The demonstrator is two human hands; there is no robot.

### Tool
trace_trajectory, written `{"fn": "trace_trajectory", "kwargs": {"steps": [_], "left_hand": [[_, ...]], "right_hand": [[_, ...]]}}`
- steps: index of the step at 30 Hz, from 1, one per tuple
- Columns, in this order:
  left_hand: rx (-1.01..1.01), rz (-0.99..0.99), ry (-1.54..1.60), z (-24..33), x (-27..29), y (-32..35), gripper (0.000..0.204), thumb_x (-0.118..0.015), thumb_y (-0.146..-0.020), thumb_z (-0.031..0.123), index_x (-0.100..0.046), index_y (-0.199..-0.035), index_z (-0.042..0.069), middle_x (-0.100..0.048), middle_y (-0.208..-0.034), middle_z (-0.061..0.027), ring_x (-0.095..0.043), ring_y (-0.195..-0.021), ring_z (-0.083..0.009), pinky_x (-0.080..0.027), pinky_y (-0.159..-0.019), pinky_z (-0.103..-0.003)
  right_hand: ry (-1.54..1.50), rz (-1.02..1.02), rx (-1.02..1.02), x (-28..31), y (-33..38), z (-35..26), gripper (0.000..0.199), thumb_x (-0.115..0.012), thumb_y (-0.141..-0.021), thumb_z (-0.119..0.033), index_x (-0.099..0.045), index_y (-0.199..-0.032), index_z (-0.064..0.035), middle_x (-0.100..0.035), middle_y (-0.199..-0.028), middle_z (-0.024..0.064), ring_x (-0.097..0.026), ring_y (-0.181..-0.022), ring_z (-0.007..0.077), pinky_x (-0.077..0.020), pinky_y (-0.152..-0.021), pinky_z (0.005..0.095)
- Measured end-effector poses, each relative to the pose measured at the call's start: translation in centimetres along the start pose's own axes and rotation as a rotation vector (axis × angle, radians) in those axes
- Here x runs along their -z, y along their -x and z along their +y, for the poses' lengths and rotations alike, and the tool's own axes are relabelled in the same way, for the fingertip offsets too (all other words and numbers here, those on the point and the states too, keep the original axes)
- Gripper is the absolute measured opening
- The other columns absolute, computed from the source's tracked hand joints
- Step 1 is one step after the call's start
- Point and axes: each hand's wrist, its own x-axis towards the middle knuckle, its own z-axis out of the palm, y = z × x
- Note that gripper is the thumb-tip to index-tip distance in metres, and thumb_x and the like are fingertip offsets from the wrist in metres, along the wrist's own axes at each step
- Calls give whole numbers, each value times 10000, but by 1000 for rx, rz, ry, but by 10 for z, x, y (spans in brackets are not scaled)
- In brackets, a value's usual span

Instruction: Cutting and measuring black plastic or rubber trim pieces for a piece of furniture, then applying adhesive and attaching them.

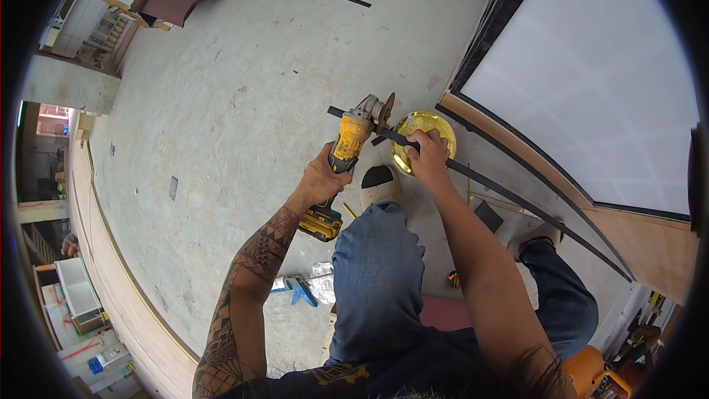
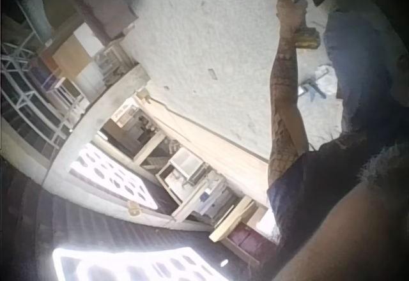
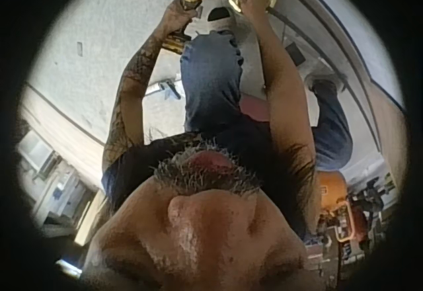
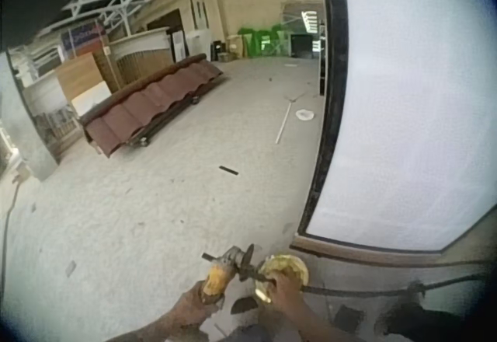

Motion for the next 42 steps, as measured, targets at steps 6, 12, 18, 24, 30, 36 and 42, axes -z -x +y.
{"fn": "trace_trajectory", "kwargs": {"steps": [6, 12, 18, 24, 30, 36, 42], "left_hand": [[-10, -11, 24, 6, 1, 3, 731, -748, -828, 149, -460, -1484, 2, -740, -921, -136, -733, -680, -199, -615, -670, -350], [4, -26, 6, 17, 5, 9, 648, -727, -822, 131, -487, -1407, -12, -730, -916, -128, -723, -663, -193, -606, -655, -347], [20, -26, 36, 18, 3, 11, 617, -734, -819, 103, -490, -1374, -12, -682, -895, -106, -691, -637, -168, -590, -613, -329], [23, -33, 20, 15, 3, 8, 638, -719, -829, 107, -480, -1407, -21, -721, -905, -123, -713, -637, -179, -600, -614, -333], [20, -38, 41, 15, 3, 8, 587, -725, -835, 104, -500, -1364, -19, -715, -896, -118, -699, -621, -174, -594, -586, -329], [28, -27, 0, 18, 3, 8, 577, -724, -836, 101, -503, -1356, -17, -714, -898, -114, -703, -634, -172, -598, -595, -329], [36, -46, -12, 21, 4, 10, 598, -718, -838, 97, -486, -1377, -24, -719, -907, -119, -709, -639, -174, -600, -598, -328]], "right_hand": [[-16, -4, -6, 1, 1, 0, 295, -856, -829, -147, -722, -1078, -229, -585, -1188, 77, -552, -1135, 400, -428, -971, 576], [-6, -25, -41, 4, 1, -5, 293, -846, -842, -143, -727, -1095, -232, -583, -1208, 69, -536, -1165, 393, -419, -986, 571], [-7, -62, -73, 9, 0, -11, 286, -837, -859, -141, -731, -1111, -224, -577, -1224, 82, -522, -1188, 389, -414, -987, 570], [-3, -72, -79, 12, -2, -13, 297, -836, -865, -155, -743, -1143, -207, -580, -1248, 96, -520, -1206, 382, -409, -1002, 562], [-5, -62, -82, 13, -1, -15, 287, -834, -864, -154, -743, -1133, -200, -577, -1255, 108, -516, -1218, 379, -399, -1025, 550], [-23, -64, -89, 14, 0, -17, 278, -833, -862, -144, -735, -1116, -199, -566, -1262, 104, -509, -1234, 380, -390, -1038, 551], [-18, -79, -99, 13, -2, -16, 289, -835, -861, -143, -730, -1122, -205, -557, -1271, 102, -507, -1236, 377, -388, -1043, 554]]}}
